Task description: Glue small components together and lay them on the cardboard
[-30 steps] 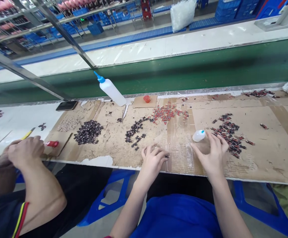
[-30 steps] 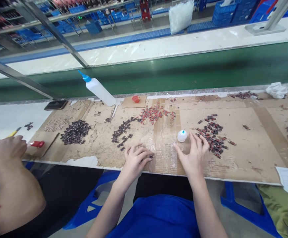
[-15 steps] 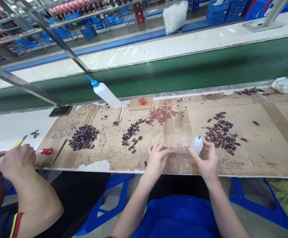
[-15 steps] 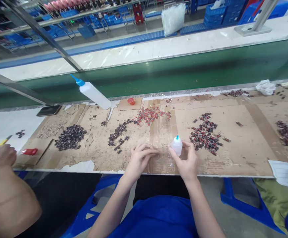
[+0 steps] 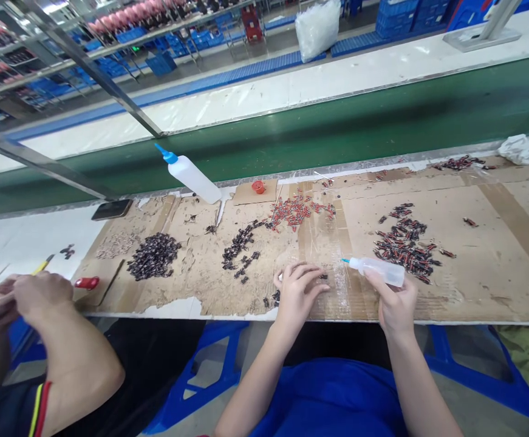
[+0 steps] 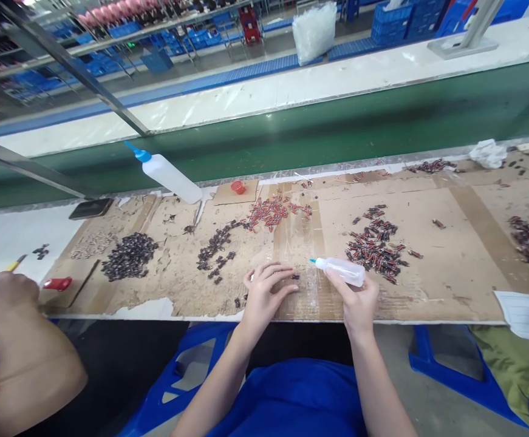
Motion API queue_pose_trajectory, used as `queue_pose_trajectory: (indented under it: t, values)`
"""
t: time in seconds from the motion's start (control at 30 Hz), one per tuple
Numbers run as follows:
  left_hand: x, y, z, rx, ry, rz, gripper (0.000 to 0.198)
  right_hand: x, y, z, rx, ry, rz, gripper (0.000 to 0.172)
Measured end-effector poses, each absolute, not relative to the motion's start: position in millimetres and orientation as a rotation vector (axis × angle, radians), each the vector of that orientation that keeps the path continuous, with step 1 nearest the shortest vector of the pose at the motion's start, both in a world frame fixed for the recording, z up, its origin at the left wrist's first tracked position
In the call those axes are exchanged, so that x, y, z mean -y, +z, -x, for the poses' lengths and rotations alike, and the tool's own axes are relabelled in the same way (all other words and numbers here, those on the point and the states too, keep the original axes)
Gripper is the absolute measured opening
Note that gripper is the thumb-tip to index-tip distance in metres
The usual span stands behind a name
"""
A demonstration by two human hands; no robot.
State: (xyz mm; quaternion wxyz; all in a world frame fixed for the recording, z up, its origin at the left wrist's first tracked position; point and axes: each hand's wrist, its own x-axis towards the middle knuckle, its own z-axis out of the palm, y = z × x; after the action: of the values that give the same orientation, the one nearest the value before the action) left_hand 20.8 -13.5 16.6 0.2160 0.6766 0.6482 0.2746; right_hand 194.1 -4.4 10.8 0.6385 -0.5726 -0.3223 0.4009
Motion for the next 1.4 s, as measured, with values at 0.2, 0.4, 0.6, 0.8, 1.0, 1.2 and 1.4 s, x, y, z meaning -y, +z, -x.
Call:
queue_pose_trajectory:
  t: [0.2, 0.4, 0.6, 0.8, 1.0, 1.2, 1.4]
  values:
    - [13.8, 12.6, -20.2, -1.787, 0.792, -1.883, 0.022, 4.3, 13.4, -185.1, 0.885, 0.833, 1.376, 0.034]
    - [11.2, 11.0, -21.8, -1.779, 0.815, -1.795, 0.018, 6.2, 9.5, -182.3, 1.046, 0.698, 1.476, 0.033]
    - [10.5, 13.0, -21.3, -1.788, 0.804, -1.8, 0.016, 4.6, 11.3, -181.2, 1.156, 0.685, 1.48, 0.032]
    - [10.7, 12.1, -22.4, -1.796, 0.804, -1.781, 0.013, 3.7, 10.9, -179.7, 1.197, 0.694, 1.493, 0.033]
    - [10.9, 13.0, -22.3, -1.806, 0.802, -1.77, 0.013, 5.2, 7.0, -181.3, 1.118, 0.659, 1.533, 0.033]
    - [10.9, 12.5, -22.4, -1.814, 0.809, -1.776, 0.011, 5.2, 7.1, -182.5, 1.167, 0.7, 1.507, 0.034]
    - [11.2, 12.1, -22.5, -1.812, 0.803, -1.767, 0.011, 3.2, 6.9, -181.5, 1.171, 0.719, 1.504, 0.034]
